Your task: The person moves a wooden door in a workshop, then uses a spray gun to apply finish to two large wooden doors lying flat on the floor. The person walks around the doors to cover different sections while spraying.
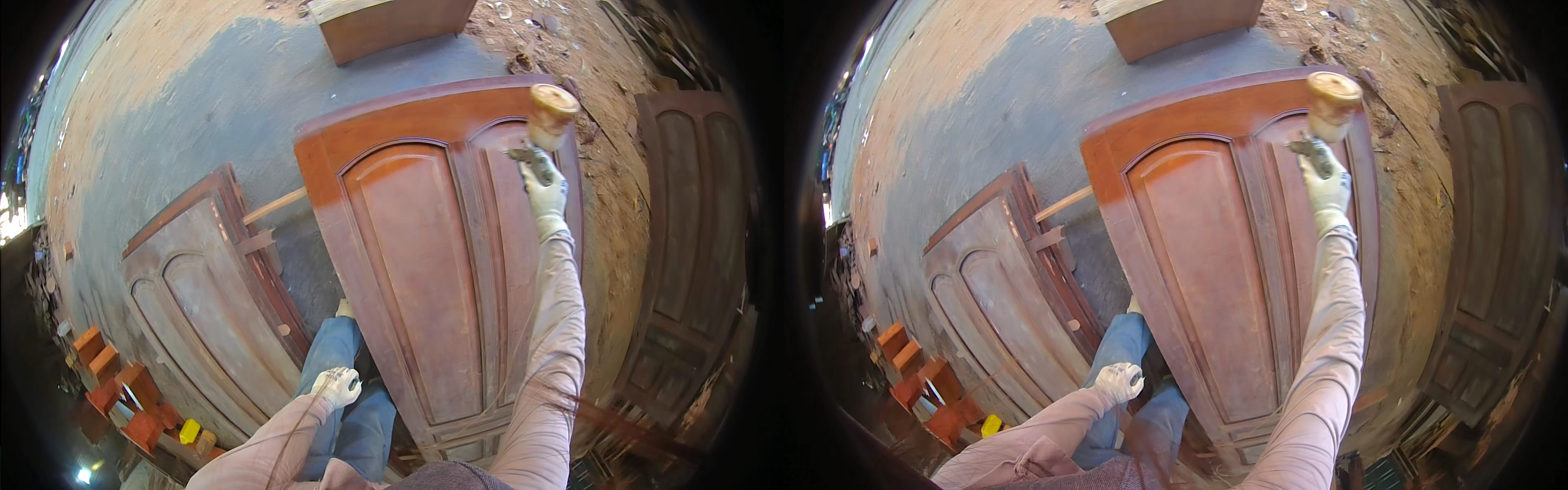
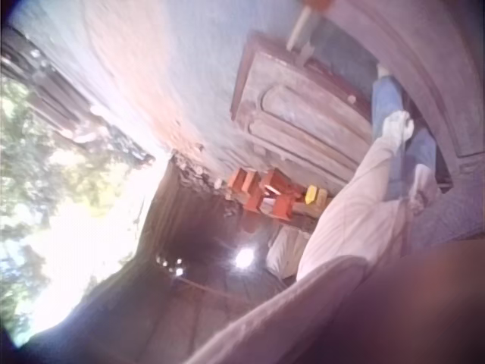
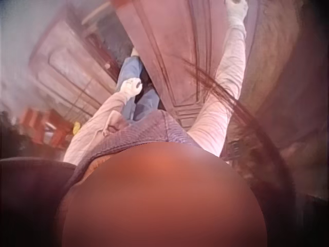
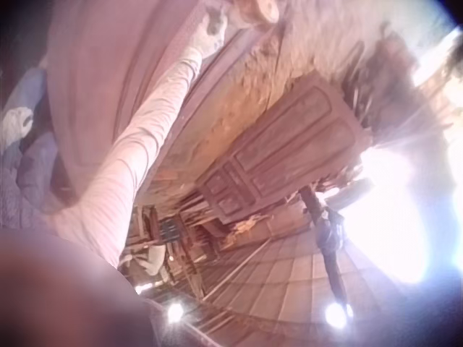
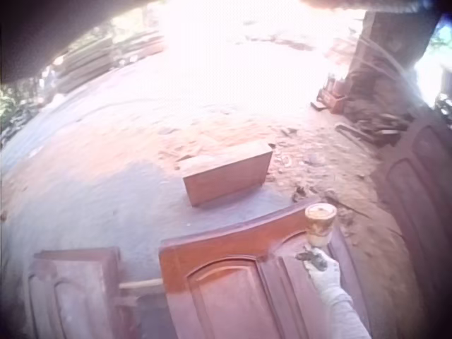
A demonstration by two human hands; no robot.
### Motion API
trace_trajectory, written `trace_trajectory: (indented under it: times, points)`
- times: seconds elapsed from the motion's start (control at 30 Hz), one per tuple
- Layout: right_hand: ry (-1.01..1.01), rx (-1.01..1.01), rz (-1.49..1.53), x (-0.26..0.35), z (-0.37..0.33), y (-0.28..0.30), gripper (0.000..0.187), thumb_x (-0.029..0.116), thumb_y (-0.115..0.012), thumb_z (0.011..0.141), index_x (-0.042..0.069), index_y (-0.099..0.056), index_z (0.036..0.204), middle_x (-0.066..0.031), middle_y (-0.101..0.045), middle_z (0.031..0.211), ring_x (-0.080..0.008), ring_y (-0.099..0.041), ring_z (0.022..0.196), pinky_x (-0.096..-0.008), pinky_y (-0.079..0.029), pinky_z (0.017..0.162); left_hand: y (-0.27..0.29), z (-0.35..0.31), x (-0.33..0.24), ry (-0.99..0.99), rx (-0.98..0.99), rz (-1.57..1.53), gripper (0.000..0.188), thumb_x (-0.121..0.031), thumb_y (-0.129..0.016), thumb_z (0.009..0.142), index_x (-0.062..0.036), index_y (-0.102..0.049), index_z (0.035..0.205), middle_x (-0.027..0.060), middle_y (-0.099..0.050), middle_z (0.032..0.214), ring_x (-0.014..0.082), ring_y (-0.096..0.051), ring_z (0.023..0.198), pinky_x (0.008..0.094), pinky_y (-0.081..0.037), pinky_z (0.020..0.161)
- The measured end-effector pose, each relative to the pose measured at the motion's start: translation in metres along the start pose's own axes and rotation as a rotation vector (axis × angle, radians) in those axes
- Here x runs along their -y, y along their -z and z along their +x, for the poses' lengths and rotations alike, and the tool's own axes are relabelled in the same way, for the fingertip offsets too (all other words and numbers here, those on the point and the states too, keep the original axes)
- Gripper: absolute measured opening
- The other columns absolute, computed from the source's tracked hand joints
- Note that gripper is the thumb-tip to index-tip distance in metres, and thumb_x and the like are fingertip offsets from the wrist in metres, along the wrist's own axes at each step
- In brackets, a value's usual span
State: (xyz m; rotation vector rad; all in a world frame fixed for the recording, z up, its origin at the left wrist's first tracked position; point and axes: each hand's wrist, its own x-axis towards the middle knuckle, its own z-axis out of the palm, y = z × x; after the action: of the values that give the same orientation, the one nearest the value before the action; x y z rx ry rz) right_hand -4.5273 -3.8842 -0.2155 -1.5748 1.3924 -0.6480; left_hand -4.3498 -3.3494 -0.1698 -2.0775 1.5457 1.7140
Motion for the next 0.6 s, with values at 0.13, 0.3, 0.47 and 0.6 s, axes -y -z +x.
trace_trajectory:
  times: [0.13, 0.3, 0.47, 0.6]
  points:
    - [0.062, -0.343, -0.321, -0.022, 0.030, 0.062, 0.036, 0.017, -0.072, 0.080, 0.005, -0.065, 0.114, -0.0073, -0.071, 0.100, -0.0135, -0.066, 0.089, -0.0274, -0.049, 0.079, 0.000, 0.004, 0.002, -0.026, 0.004, 0.052, 0.023, -0.030, -0.058, 0.081, -0.0083, -0.064, 0.089, 0.0125, -0.067, 0.085, 0.0296, -0.065, 0.082, 0.0387, -0.051, 0.075]
    - [0.023, -0.659, -0.224, -0.028, 0.052, 0.096, 0.036, 0.020, -0.074, 0.078, 0.004, -0.066, 0.109, -0.0051, -0.070, 0.090, -0.0131, -0.065, 0.077, -0.0278, -0.050, 0.070, 0.012, 0.011, -0.006, -0.040, 0.002, 0.087, 0.022, -0.029, -0.057, 0.081, -0.0086, -0.063, 0.084, 0.0129, -0.066, 0.082, 0.0312, -0.064, 0.078, 0.0403, -0.051, 0.072]
    - [-0.053, -0.759, 0.507, -0.041, 0.094, 0.092, 0.028, 0.010, -0.078, 0.075, 0.003, -0.063, 0.097, -0.0025, -0.063, 0.074, -0.0108, -0.057, 0.053, -0.0255, -0.046, 0.046, 0.004, 0.013, 0.001, -0.116, -0.067, 0.072, 0.020, -0.029, -0.059, 0.080, -0.0089, -0.063, 0.081, 0.0154, -0.065, 0.077, 0.0338, -0.064, 0.072, 0.0448, -0.051, 0.067]
    - [-0.224, -0.835, 0.636, -0.040, 0.105, 0.085, 0.024, 0.006, -0.076, 0.075, 0.000, -0.057, 0.089, -0.0058, -0.060, 0.063, -0.0116, -0.051, 0.042, -0.0271, -0.041, 0.036, 0.000, 0.012, 0.001, -0.016, 0.097, 0.175, 0.024, -0.032, -0.054, 0.083, -0.0100, -0.062, 0.089, 0.0142, -0.065, 0.086, 0.0308, -0.064, 0.084, 0.0427, -0.049, 0.075]
